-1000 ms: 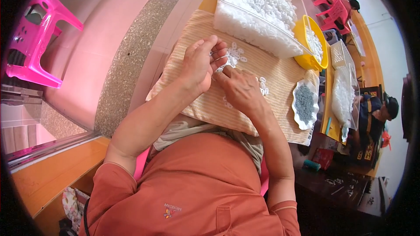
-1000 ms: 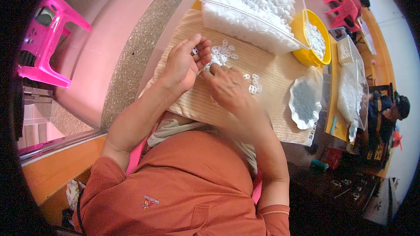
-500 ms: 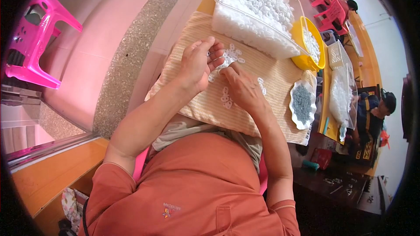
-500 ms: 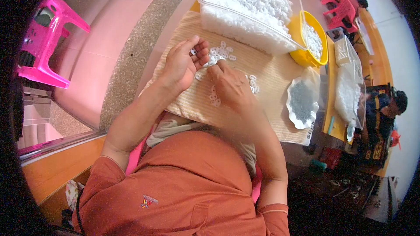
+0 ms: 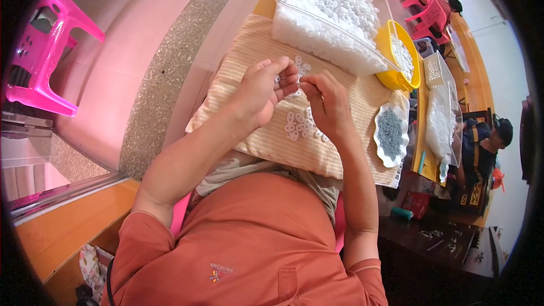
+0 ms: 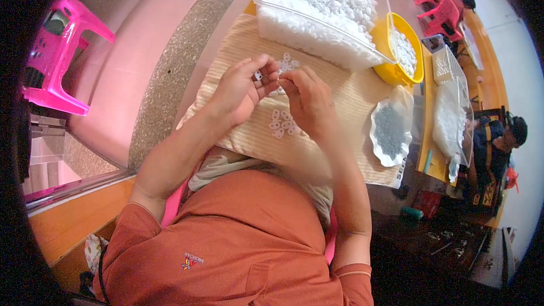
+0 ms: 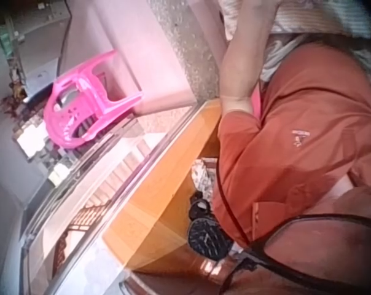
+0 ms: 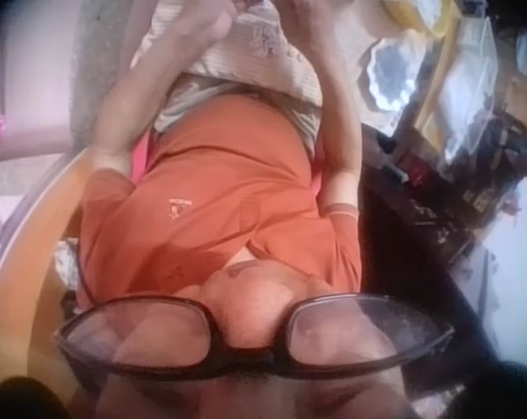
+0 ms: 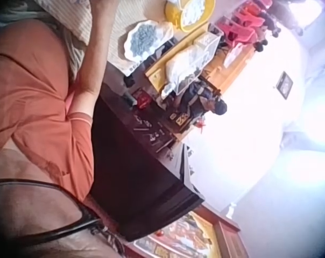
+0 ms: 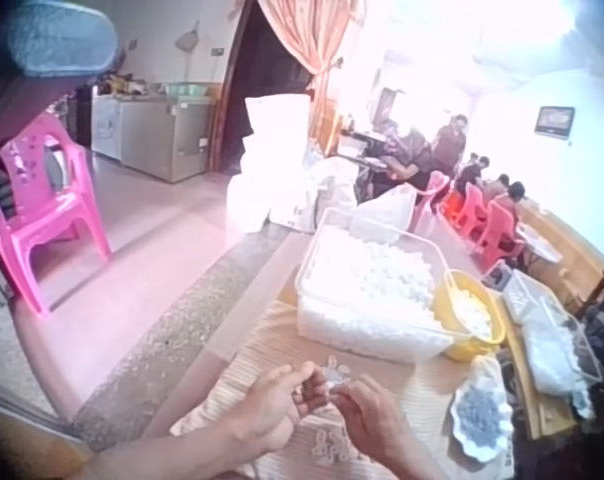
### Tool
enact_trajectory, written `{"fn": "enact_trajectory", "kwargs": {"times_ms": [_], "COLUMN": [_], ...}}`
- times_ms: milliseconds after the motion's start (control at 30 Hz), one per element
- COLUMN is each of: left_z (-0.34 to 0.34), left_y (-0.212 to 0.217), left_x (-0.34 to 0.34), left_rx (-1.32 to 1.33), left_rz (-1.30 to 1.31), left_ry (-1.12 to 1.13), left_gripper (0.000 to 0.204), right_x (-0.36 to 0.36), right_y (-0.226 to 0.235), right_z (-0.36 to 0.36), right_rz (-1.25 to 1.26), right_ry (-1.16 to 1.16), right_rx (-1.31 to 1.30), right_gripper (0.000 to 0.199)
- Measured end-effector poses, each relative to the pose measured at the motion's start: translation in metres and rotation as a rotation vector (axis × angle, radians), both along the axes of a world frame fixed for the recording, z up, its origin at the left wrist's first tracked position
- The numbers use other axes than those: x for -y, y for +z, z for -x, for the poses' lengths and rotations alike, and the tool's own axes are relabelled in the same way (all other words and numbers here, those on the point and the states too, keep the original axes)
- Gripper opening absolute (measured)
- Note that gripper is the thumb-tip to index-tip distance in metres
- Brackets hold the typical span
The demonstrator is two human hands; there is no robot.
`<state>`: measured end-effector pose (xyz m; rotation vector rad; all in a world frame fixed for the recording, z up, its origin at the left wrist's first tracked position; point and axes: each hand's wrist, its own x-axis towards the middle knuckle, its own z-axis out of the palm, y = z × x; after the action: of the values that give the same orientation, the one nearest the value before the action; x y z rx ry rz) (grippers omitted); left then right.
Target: Sorting and inspecting small white plastic components at a workbench in a workshop.
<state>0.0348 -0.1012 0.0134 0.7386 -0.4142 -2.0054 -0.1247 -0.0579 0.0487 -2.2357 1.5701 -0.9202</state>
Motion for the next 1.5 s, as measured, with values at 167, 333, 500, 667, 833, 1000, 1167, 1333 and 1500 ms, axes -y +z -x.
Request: {"fn": "enact_trajectory", "kwargs": {"times_ms": [167,333,500,667,833,1000,1167,1333,1500], "left_z": [0.002,0.002,-0.003,-0.005,-0.008,-0.005,-0.004,-0.005,-0.007], "left_y": [0.002,-0.002,0.002,0.003,0.001,-0.001,0.0,-0.008,0.002], "left_x": [-0.008,-0.001,0.002,0.005,0.006,0.006,0.001,0.004,0.007], "left_rx": [-0.101,-0.214,-0.16,-0.149,-0.113,-0.09,-0.103,-0.226,-0.128], "left_rz": [-0.031,-0.159,-0.154,-0.122,-0.101,-0.064,-0.05,-0.071,-0.118], "left_ry": [-0.073,-0.031,0.091,0.144,0.125,0.1,0.042,-0.044,0.116], "left_gripper": [0.018,0.019,0.018,0.016,0.017,0.017,0.017,0.018,0.018], "right_x": [0.004,0.01,0.001,-0.004,-0.001,-0.003,0.004,0.009,0.0], "right_y": [0.013,0.018,0.005,-0.013,-0.022,-0.019,0.005,0.008,0.006], "right_z": [-0.022,-0.019,-0.006,-0.008,-0.008,-0.005,-0.017,-0.027,-0.018], "right_rz": [0.083,0.134,-0.033,-0.115,-0.119,-0.09,-0.022,0.018,-0.134], "right_ry": [0.057,0.028,-0.038,-0.004,-0.011,-0.064,-0.079,0.017,-0.096], "right_rx": [-0.04,0.098,-0.056,-0.336,-0.437,-0.217,0.047,0.117,0.115], "right_gripper": [0.01,0.014,0.012,0.014,0.013,0.009,0.009,0.013,0.015]}}
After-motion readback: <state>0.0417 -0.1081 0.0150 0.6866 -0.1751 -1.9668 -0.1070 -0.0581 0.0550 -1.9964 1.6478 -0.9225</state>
